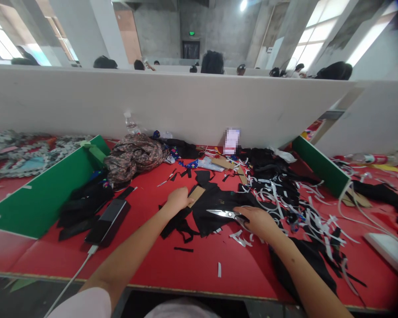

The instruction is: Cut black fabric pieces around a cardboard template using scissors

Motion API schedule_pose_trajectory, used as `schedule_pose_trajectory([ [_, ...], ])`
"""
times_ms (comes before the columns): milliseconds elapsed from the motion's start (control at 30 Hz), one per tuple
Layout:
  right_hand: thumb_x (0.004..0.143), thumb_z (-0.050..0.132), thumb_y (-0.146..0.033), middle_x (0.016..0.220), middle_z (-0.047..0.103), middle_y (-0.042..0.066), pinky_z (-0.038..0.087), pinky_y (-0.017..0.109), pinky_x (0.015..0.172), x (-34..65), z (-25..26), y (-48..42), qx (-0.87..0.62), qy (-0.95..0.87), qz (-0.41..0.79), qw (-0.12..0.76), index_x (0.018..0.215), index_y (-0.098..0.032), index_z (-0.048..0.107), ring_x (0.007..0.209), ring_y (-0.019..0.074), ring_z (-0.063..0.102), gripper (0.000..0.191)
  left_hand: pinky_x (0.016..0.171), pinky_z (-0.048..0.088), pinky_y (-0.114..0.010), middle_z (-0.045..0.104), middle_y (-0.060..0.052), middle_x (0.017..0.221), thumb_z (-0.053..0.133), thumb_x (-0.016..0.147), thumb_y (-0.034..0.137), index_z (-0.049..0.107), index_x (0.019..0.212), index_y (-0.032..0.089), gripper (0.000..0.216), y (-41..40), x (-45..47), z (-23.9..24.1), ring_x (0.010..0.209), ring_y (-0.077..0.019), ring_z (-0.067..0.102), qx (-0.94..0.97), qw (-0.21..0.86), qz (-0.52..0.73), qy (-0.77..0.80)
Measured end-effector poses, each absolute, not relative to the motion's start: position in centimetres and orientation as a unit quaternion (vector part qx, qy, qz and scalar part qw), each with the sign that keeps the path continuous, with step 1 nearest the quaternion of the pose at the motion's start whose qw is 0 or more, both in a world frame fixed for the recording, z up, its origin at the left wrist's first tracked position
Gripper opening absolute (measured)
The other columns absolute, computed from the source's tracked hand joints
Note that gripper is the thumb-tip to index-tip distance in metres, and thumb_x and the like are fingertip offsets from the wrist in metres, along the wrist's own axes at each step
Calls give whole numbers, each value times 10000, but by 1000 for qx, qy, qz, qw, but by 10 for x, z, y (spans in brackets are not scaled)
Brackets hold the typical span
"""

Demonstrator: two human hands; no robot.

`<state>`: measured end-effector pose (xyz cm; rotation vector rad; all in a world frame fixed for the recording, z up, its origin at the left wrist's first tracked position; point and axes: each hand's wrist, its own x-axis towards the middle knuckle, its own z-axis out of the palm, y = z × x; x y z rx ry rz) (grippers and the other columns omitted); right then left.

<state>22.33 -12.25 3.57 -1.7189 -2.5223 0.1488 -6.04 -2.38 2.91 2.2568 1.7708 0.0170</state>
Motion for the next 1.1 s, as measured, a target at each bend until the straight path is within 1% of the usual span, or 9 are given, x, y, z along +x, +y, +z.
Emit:
schedule_pose_trajectory([
  [200, 722, 450, -105, 1024, 640, 35, 427, 259, 738, 239, 33, -119, -598, -800, 28, 28, 1094, -269, 559, 909, 186, 594, 422, 597, 395, -293, 651, -137, 824, 499, 726, 502, 630, 795, 160, 373, -29, -65, 32, 816, -260, 606, 776, 154, -16, 611],
  [433, 716, 463, -109, 1006, 647, 33, 422, 250, 707, 245, 33, -88, -627, -779, 6, 33, 1102, -265, 551, 891, 187, 600, 426, 503, 388, -254, 570, -53, 454, 401, 793, 480, 625, 574, 171, 440, -45, -61, 29, 457, -160, 564, 785, 226, -60, 574],
  [500, 718, 468, -116, 1003, 649, 36, 421, 259, 701, 243, 38, -79, -637, -770, -6, 40, 1110, -267, 547, 885, 196, 602, 427, 533, 406, -269, 594, -69, 503, 416, 792, 455, 629, 591, 166, 412, -47, -61, 33, 504, -177, 583, 793, 213, -45, 570],
  [567, 732, 458, -122, 1031, 640, 52, 414, 279, 725, 238, 43, -77, -650, -758, -26, 53, 1135, -255, 528, 922, 215, 589, 431, 622, 429, -313, 646, -118, 687, 393, 815, 410, 646, 716, 152, 374, -47, -63, 38, 683, -227, 616, 806, 177, -8, 565],
  [633, 755, 445, -133, 1066, 624, 70, 400, 292, 753, 229, 49, -82, -663, -743, -47, 73, 1164, -238, 498, 969, 229, 569, 425, 745, 421, -358, 638, -153, 916, 331, 853, 354, 626, 895, 148, 362, -44, -64, 44, 895, -253, 583, 830, 146, 36, 538],
  [700, 781, 454, -171, 1009, 643, 65, 396, 271, 707, 217, 51, -93, -676, -730, -48, 90, 1159, -249, 484, 914, 216, 591, 387, 857, 384, -353, 601, -127, 1065, 313, 872, 313, 594, 1004, 178, 339, -36, -65, 48, 1029, -223, 524, 865, 144, 61, 477],
  [800, 815, 475, -343, 798, 667, 32, 355, 244, 547, 200, 46, -109, -688, -723, 14, 63, 1095, -277, 493, 706, 201, 626, 289, 934, 341, -285, 569, -45, 1171, 420, 844, 265, 598, 1037, 241, 264, -19, -63, 48, 1107, -156, 475, 912, 169, 61, 369],
  [900, 815, 477, -395, 760, 668, 35, 321, 240, 506, 196, 39, -113, -692, -721, 37, 32, 1037, -269, 501, 662, 206, 626, 256, 954, 321, -274, 550, -31, 1206, 436, 839, 221, 594, 1070, 254, 282, -9, -63, 42, 1127, -139, 453, 930, 176, 63, 317],
  [1100, 815, 451, -204, 866, 668, 64, 342, 244, 560, 208, 39, -71, -694, -719, 17, 35, 1064, -236, 495, 773, 213, 625, 255, 811, 392, -281, 581, -57, 961, 384, 862, 306, 624, 1022, 267, 291, -29, -65, 36, 951, -173, 517, 926, 152, 68, 337],
])
